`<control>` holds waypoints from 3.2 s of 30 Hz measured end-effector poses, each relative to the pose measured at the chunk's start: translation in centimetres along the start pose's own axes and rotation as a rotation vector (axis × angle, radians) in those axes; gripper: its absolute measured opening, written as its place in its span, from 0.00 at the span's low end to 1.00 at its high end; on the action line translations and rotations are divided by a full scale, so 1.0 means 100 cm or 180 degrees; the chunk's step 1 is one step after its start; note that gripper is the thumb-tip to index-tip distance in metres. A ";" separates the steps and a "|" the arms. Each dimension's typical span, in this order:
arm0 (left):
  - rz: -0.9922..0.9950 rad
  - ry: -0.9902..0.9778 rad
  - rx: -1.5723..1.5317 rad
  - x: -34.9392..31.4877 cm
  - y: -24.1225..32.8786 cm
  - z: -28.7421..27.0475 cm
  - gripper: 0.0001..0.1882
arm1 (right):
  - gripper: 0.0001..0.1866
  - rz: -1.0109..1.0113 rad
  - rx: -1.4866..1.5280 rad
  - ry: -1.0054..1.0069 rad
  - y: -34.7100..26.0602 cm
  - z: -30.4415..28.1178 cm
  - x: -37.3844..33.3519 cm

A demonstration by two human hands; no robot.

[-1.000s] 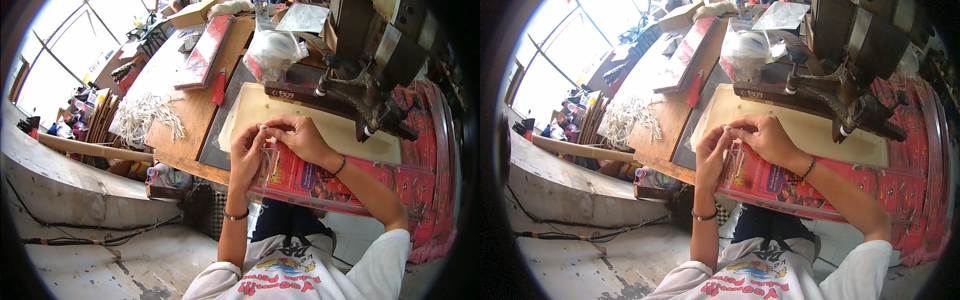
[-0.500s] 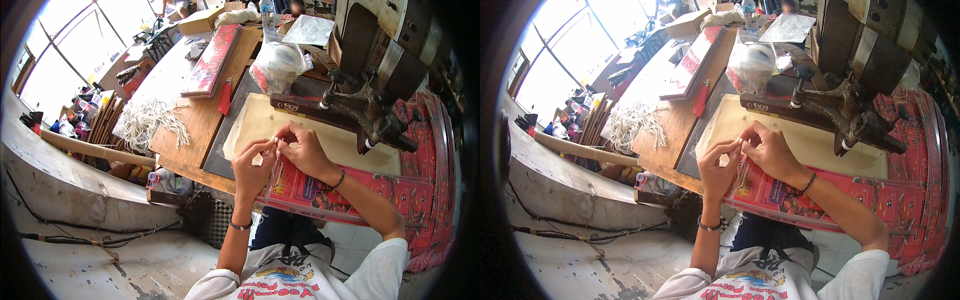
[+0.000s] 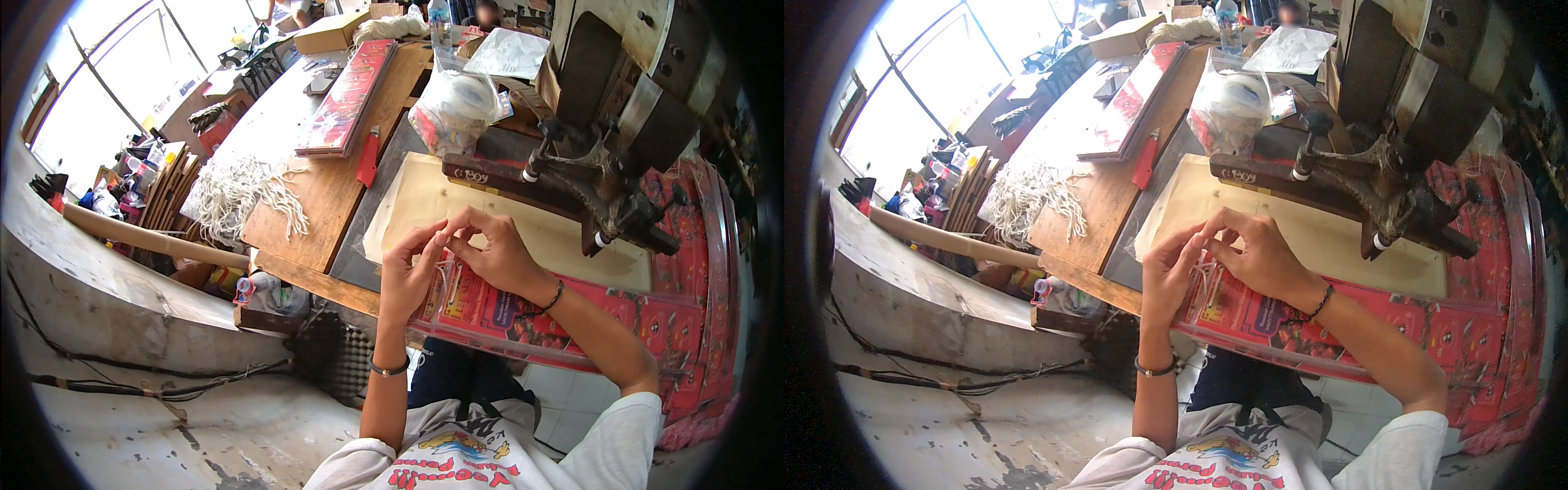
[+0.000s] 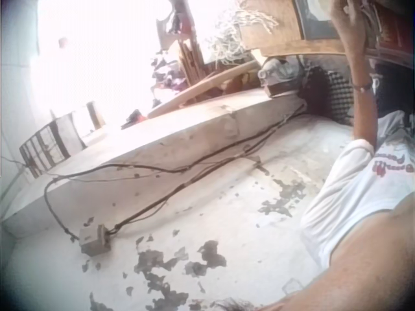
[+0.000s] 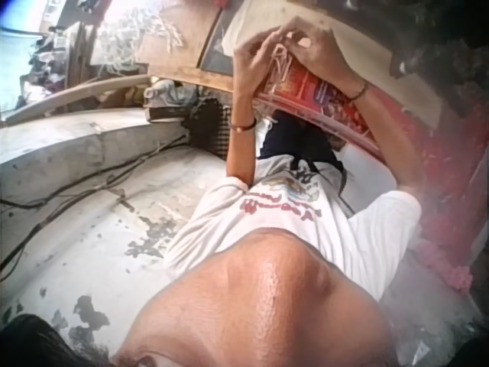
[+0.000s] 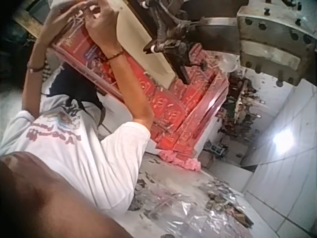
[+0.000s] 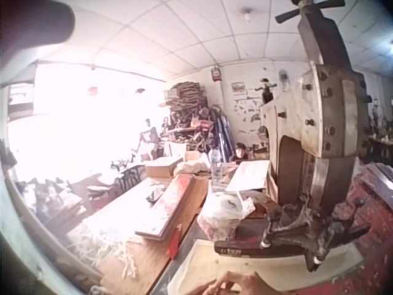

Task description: The person places a white string onto a stack of red paper products by hand and then secures them together by inserting the ends of the string into pre-made holes.

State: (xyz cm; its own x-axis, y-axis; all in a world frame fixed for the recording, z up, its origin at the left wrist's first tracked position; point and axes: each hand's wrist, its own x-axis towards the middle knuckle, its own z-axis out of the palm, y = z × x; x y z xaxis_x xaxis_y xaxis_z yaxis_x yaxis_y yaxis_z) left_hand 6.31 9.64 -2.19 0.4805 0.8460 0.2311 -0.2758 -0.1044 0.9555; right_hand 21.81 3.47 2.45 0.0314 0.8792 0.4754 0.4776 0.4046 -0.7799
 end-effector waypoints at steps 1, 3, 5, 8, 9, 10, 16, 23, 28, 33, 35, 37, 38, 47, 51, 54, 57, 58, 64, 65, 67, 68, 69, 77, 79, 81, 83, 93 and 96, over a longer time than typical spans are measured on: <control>-0.0063 -0.0017 -0.0028 0.000 0.001 -0.002 0.15 | 0.04 -0.0001 -0.0004 -0.0020 -0.001 0.000 0.000; -0.0239 -0.0012 -0.0318 -0.002 0.008 0.000 0.14 | 0.04 0.0048 -0.0142 -0.0055 -0.005 -0.002 0.001; -0.0427 -0.0039 -0.0594 -0.004 0.013 0.000 0.14 | 0.04 0.0009 -0.0165 -0.0021 -0.006 -0.002 0.000; -0.0633 0.0026 -0.0754 -0.004 0.014 -0.002 0.12 | 0.04 -0.0048 -0.0157 0.0003 -0.005 -0.001 0.000; -0.0619 0.0021 -0.0785 -0.004 0.014 -0.003 0.12 | 0.04 -0.0071 -0.0135 -0.0002 -0.004 0.000 0.000; -0.0599 0.0010 -0.0822 -0.003 0.014 -0.003 0.11 | 0.04 -0.0067 -0.0135 -0.0007 -0.004 0.000 0.000; -0.0714 0.0093 -0.1004 -0.004 0.011 -0.004 0.11 | 0.05 0.0032 -0.0166 -0.0078 -0.004 0.000 -0.004; -0.0735 0.0025 -0.0574 -0.003 0.016 -0.005 0.16 | 0.04 -0.0114 -0.0247 0.0077 0.002 -0.001 -0.002; -0.0497 -0.0113 -0.0501 -0.004 0.015 -0.004 0.16 | 0.02 -0.0048 -0.0123 0.0153 0.003 0.000 -0.002; -0.0666 -0.0085 -0.0534 -0.003 0.020 -0.004 0.15 | 0.03 -0.0018 -0.0069 0.0180 0.005 -0.002 -0.003; -0.0687 -0.0097 -0.0697 -0.003 0.021 -0.006 0.15 | 0.04 -0.0017 0.0060 0.0174 0.006 -0.001 -0.003; -0.0712 -0.0107 -0.0851 -0.004 0.020 -0.007 0.15 | 0.05 -0.0015 0.0199 0.0171 0.006 -0.001 -0.003; -0.0700 -0.0132 -0.0900 -0.004 0.017 -0.008 0.15 | 0.06 0.0111 0.0268 0.0082 0.004 -0.002 -0.003; -0.0574 -0.0253 -0.0820 -0.004 0.017 -0.007 0.17 | 0.11 0.0470 0.0496 -0.0217 0.005 -0.004 -0.003; -0.0615 -0.0236 -0.0900 -0.003 0.015 -0.012 0.14 | 0.09 0.0365 0.0453 -0.0207 0.007 -0.008 -0.006; -0.0423 -0.0310 -0.0531 -0.002 0.012 -0.022 0.13 | 0.08 0.0247 0.0305 -0.0237 0.007 -0.006 -0.005; -0.0277 -0.0175 -0.0309 -0.005 0.019 -0.017 0.10 | 0.04 0.0434 0.0432 -0.0423 0.003 -0.008 -0.003; -0.0125 -0.0151 -0.0187 -0.006 0.019 -0.015 0.09 | 0.04 0.0441 0.0432 -0.0409 0.003 -0.008 -0.003; 0.0758 0.0331 0.0511 -0.008 -0.001 -0.014 0.05 | 0.06 0.0505 0.0165 -0.0529 -0.003 -0.005 -0.003; 0.0752 0.0328 0.0513 -0.008 -0.002 -0.012 0.05 | 0.10 0.0398 0.0023 -0.0440 -0.004 -0.002 -0.004; 0.0951 0.0500 0.0751 -0.007 -0.002 -0.008 0.05 | 0.13 0.0291 -0.0124 -0.0346 -0.004 0.001 -0.005; 0.0953 0.0494 0.0746 -0.007 -0.001 -0.007 0.05 | 0.14 0.0003 -0.0346 -0.0441 -0.001 0.003 -0.004; 0.1049 0.0468 0.0970 -0.006 0.000 -0.006 0.04 | 0.15 -0.0284 -0.0570 -0.0536 0.001 0.003 -0.004; 0.0922 0.1721 0.1229 -0.008 -0.007 -0.017 0.06 | 0.17 0.0185 -0.0507 -0.1099 -0.005 -0.001 0.001; 0.0716 0.1460 0.0993 -0.008 -0.010 -0.016 0.09 | 0.18 0.0188 -0.0643 -0.1189 -0.005 -0.001 -0.001; 0.0956 0.1516 0.0916 -0.009 -0.005 -0.020 0.15 | 0.21 -0.0211 -0.0608 -0.0651 -0.006 0.001 -0.005; 0.0923 0.1804 0.0406 -0.008 -0.006 -0.018 0.36 | 0.24 -0.0088 -0.0464 -0.0482 -0.008 0.004 -0.007; 0.0802 -0.0077 0.2388 -0.009 0.011 -0.010 0.17 | 0.22 -0.0305 -0.0117 0.0401 -0.085 -0.053 0.012; 0.0749 -0.0344 0.2232 -0.007 0.006 -0.016 0.14 | 0.24 -0.0227 -0.1115 -0.0131 -0.118 -0.080 -0.012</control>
State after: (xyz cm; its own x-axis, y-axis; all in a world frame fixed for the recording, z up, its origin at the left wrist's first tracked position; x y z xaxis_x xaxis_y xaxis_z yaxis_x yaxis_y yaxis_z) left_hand 4.48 9.82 -2.07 0.5633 0.7078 0.4263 0.1966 -0.6159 0.7629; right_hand 23.14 -4.33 14.33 -0.0448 0.8642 0.5012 0.7494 0.3608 -0.5551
